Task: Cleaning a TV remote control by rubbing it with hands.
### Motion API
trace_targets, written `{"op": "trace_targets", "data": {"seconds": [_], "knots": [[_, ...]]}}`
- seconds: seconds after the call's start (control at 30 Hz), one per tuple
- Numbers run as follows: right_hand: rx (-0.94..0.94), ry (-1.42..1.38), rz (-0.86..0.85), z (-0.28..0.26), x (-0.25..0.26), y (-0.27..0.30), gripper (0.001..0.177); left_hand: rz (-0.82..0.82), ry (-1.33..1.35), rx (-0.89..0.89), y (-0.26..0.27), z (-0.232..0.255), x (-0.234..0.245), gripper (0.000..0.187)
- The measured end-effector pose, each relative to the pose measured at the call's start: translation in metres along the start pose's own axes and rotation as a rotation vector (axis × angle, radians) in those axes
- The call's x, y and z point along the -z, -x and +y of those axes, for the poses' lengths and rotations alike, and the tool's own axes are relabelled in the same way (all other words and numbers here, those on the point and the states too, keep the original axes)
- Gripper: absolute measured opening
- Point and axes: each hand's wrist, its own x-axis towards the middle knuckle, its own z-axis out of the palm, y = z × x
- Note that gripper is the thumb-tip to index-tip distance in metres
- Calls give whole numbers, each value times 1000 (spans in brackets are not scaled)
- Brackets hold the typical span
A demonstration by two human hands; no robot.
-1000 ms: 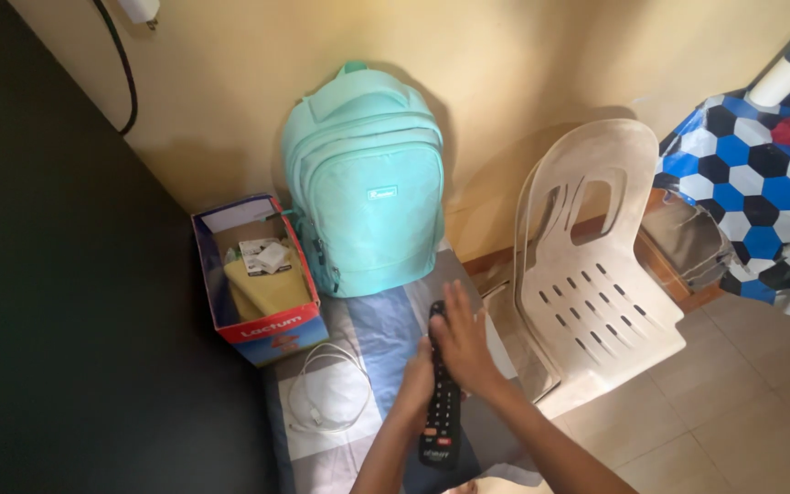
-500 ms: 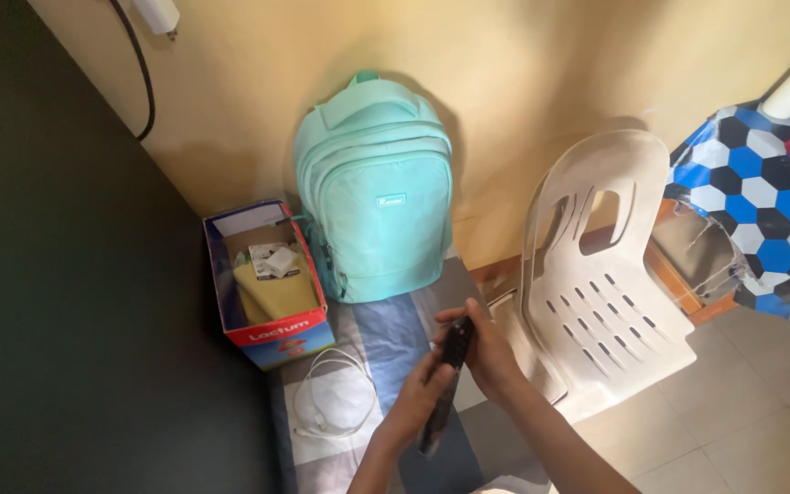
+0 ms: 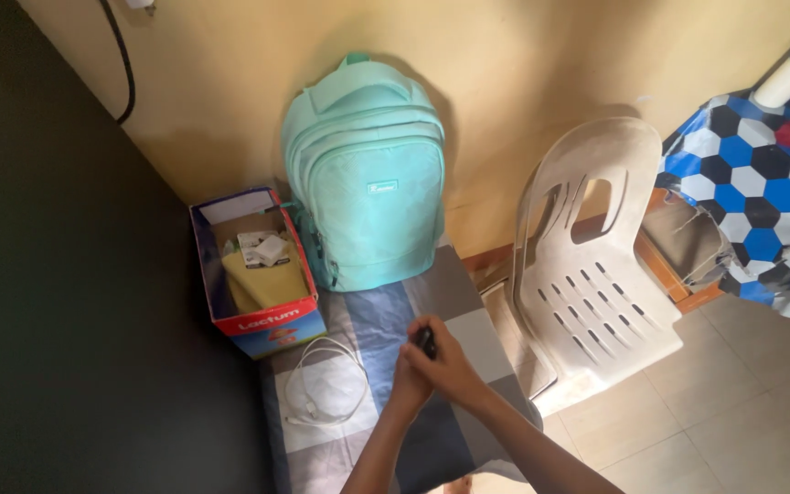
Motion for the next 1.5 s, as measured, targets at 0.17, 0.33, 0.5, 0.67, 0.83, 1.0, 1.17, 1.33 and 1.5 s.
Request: {"op": "trace_targets", "data": {"seconds": [0.17, 0.33, 0.5, 0.67, 0.83, 1.0, 1.17, 1.33, 1.5], "knots": [[-109, -229, 70, 47, -3, -14, 23, 45, 117, 145, 6, 9, -2, 31], [-189, -463, 103, 16, -1, -21, 24, 131, 92, 77, 8, -10, -4, 56], [-174, -388, 63, 11, 6, -11, 26, 66, 111, 188, 6, 17, 13, 51], [66, -88, -90, 8, 3, -6, 26, 77, 26, 123, 3, 4, 15, 28], [-166, -328, -7, 42, 1, -12, 14, 22, 264, 166, 2, -43, -2, 40], [-179, -335, 130, 69, 16, -1, 19, 26, -108, 144, 14, 8, 14, 46], [149, 65, -113, 30, 26, 16, 43, -85, 59, 28, 26, -9, 26, 47], [-337, -143, -41, 97, 61, 30, 28, -269, -349, 173, 45, 23, 41, 43], [-496, -293, 242, 108, 85, 35, 34, -290, -434, 194, 50, 18, 53, 37]]}}
